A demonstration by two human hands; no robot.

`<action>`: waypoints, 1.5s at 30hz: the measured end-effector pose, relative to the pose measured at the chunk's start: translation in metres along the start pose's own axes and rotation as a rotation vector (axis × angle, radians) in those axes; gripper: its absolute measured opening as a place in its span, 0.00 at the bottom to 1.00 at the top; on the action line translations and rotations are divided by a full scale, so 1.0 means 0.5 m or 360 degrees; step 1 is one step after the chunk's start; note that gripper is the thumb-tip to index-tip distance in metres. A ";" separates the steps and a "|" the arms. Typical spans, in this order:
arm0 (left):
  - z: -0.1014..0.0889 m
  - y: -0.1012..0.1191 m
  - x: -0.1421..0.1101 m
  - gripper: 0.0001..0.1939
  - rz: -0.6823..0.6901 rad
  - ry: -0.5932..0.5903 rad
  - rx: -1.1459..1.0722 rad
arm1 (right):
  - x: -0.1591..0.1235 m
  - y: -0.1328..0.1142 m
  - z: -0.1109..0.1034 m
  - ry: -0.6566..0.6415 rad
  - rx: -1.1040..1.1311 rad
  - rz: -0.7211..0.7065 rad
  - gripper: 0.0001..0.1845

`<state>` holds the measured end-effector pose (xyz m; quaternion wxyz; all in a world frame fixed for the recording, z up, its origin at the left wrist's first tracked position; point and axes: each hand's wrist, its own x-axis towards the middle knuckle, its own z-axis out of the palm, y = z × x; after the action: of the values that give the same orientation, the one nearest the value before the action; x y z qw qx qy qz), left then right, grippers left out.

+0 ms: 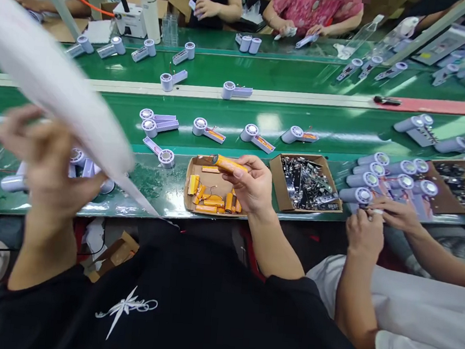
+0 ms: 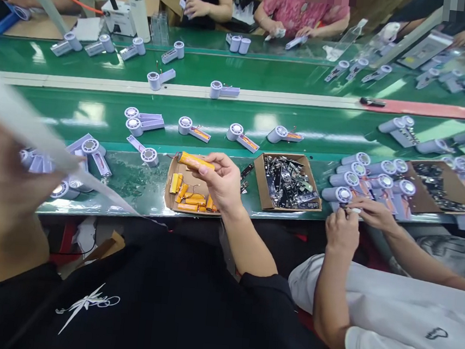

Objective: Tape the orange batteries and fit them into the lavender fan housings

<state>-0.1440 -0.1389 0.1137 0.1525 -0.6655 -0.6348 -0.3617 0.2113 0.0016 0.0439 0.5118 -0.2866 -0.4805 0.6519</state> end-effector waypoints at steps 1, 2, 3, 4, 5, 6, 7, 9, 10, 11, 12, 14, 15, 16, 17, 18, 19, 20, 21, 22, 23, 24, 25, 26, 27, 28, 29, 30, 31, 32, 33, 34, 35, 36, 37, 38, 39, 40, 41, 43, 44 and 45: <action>0.020 0.022 -0.015 0.34 0.0132 -0.0132 0.0037 | -0.009 -0.001 0.008 0.0085 -0.0026 -0.0111 0.26; 0.045 0.044 -0.035 0.32 0.0275 -0.0304 0.0072 | -0.017 0.000 0.014 0.0165 -0.0075 -0.0233 0.25; 0.072 0.064 -0.057 0.31 0.0383 -0.0488 0.0080 | -0.024 0.002 0.019 0.0225 -0.0144 -0.0348 0.22; 0.098 0.082 -0.080 0.31 0.0448 -0.0621 0.0070 | -0.028 0.004 0.022 0.0258 -0.0227 -0.0443 0.19; 0.121 0.095 -0.102 0.31 0.0487 -0.0711 0.0047 | -0.030 0.006 0.023 0.0258 -0.0311 -0.0513 0.16; 0.139 0.105 -0.122 0.32 0.0507 -0.0752 0.0029 | -0.030 0.009 0.023 0.0238 -0.0393 -0.0560 0.13; 0.152 0.111 -0.137 0.32 0.0526 -0.0762 0.0020 | -0.029 0.012 0.020 0.0212 -0.0477 -0.0598 0.11; 0.161 0.116 -0.155 0.34 0.0557 -0.0743 0.0020 | -0.026 0.021 0.014 0.0183 -0.0662 -0.0697 0.07; 0.160 0.117 -0.158 0.34 0.0562 -0.0720 0.0029 | -0.028 0.028 0.012 0.0186 -0.0758 -0.0756 0.07; 0.157 0.116 -0.158 0.34 0.0564 -0.0696 0.0042 | -0.033 0.038 0.012 0.0194 -0.0844 -0.0812 0.06; 0.154 0.115 -0.156 0.33 0.0569 -0.0669 0.0058 | -0.043 0.051 0.014 0.0196 -0.0901 -0.0859 0.06; 0.150 0.113 -0.151 0.31 0.0573 -0.0627 0.0105 | -0.074 0.083 0.023 0.0132 -0.0916 -0.0877 0.08; 0.149 0.112 -0.149 0.30 0.0571 -0.0613 0.0138 | -0.091 0.100 0.028 0.0074 -0.0889 -0.0833 0.09; 0.149 0.111 -0.148 0.30 0.0570 -0.0601 0.0174 | -0.106 0.114 0.032 0.0020 -0.0846 -0.0756 0.10; 0.149 0.110 -0.147 0.30 0.0570 -0.0595 0.0209 | -0.116 0.124 0.034 -0.0012 -0.0785 -0.0651 0.13; 0.149 0.108 -0.146 0.31 0.0574 -0.0590 0.0236 | -0.119 0.129 0.033 -0.0021 -0.0703 -0.0521 0.17; 0.147 0.106 -0.145 0.31 0.0588 -0.0589 0.0255 | -0.114 0.127 0.029 -0.0021 -0.0608 -0.0374 0.22; 0.145 0.104 -0.142 0.32 0.0603 -0.0589 0.0267 | -0.103 0.117 0.023 -0.0036 -0.0504 -0.0220 0.27; 0.142 0.101 -0.139 0.33 0.0616 -0.0591 0.0274 | -0.086 0.102 0.015 -0.0090 -0.0410 -0.0062 0.33; 0.139 0.099 -0.134 0.33 0.0621 -0.0597 0.0283 | -0.067 0.084 0.007 -0.0197 -0.0341 0.0093 0.38; 0.135 0.097 -0.128 0.34 0.0623 -0.0604 0.0292 | -0.049 0.066 0.002 -0.0338 -0.0304 0.0236 0.41; 0.131 0.098 -0.123 0.35 0.0619 -0.0609 0.0297 | -0.035 0.051 0.002 -0.0474 -0.0291 0.0349 0.41; 0.129 0.100 -0.119 0.35 0.0606 -0.0615 0.0295 | -0.026 0.042 0.006 -0.0559 -0.0281 0.0416 0.40; 0.127 0.106 -0.118 0.34 0.0579 -0.0617 0.0287 | -0.023 0.040 0.014 -0.0565 -0.0258 0.0428 0.38; 0.126 0.116 -0.121 0.34 0.0539 -0.0611 0.0272 | -0.024 0.045 0.025 -0.0483 -0.0214 0.0387 0.36; 0.126 0.130 -0.128 0.33 0.0484 -0.0601 0.0255 | -0.028 0.054 0.036 -0.0331 -0.0154 0.0312 0.35; 0.128 0.147 -0.139 0.33 0.0426 -0.0592 0.0231 | -0.031 0.066 0.043 -0.0149 -0.0093 0.0226 0.35; 0.131 0.164 -0.155 0.32 0.0401 -0.0606 0.0187 | -0.029 0.075 0.042 0.0029 -0.0049 0.0140 0.34; 0.135 0.179 -0.174 0.32 0.0417 -0.0653 0.0119 | -0.020 0.080 0.033 0.0184 -0.0032 0.0053 0.34; 0.140 0.189 -0.195 0.31 0.0464 -0.0733 0.0037 | -0.005 0.078 0.013 0.0309 -0.0042 -0.0039 0.33; 0.145 0.192 -0.216 0.30 0.0509 -0.0836 -0.0038 | 0.017 0.069 -0.016 0.0409 -0.0075 -0.0142 0.32; 0.149 0.184 -0.237 0.29 0.0516 -0.0949 -0.0078 | 0.041 0.054 -0.050 0.0508 -0.0109 -0.0283 0.31; 0.153 0.167 -0.255 0.30 0.0465 -0.1059 -0.0071 | 0.062 0.037 -0.086 0.0590 -0.0127 -0.0417 0.29; 0.155 0.140 -0.269 0.32 0.0353 -0.1156 -0.0016 | 0.078 0.020 -0.120 0.0639 -0.0133 -0.0508 0.29; 0.156 0.106 -0.277 0.34 0.0200 -0.1235 0.0066 | 0.083 0.005 -0.149 0.0651 -0.0125 -0.0549 0.30; 0.156 0.070 -0.279 0.37 0.0055 -0.1307 0.0137 | 0.078 -0.003 -0.169 0.0639 -0.0112 -0.0546 0.31; 0.157 0.036 -0.273 0.41 -0.0056 -0.1375 0.0175 | 0.063 -0.005 -0.182 0.0614 -0.0087 -0.0510 0.32; 0.159 0.006 -0.259 0.43 -0.0120 -0.1425 0.0171 | 0.041 0.000 -0.187 0.0586 -0.0052 -0.0452 0.33; 0.166 -0.017 -0.235 0.44 -0.0137 -0.1438 0.0138 | 0.016 0.011 -0.187 0.0568 -0.0009 -0.0390 0.33; 0.197 -0.041 -0.156 0.37 -0.0075 -0.1365 0.0046 | -0.029 0.040 -0.180 0.0575 0.0077 -0.0290 0.32; 0.225 -0.044 -0.102 0.31 -0.0030 -0.1287 0.0023 | -0.043 0.054 -0.175 0.0591 0.0110 -0.0258 0.32; 0.262 -0.045 -0.043 0.26 0.0009 -0.1218 0.0025 | -0.051 0.065 -0.171 0.0606 0.0130 -0.0235 0.32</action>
<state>-0.1265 -0.0649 0.0027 -0.0894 -0.7529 -0.6469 -0.0819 0.2808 0.0055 -0.0210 0.6510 -0.3477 -0.3680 0.5656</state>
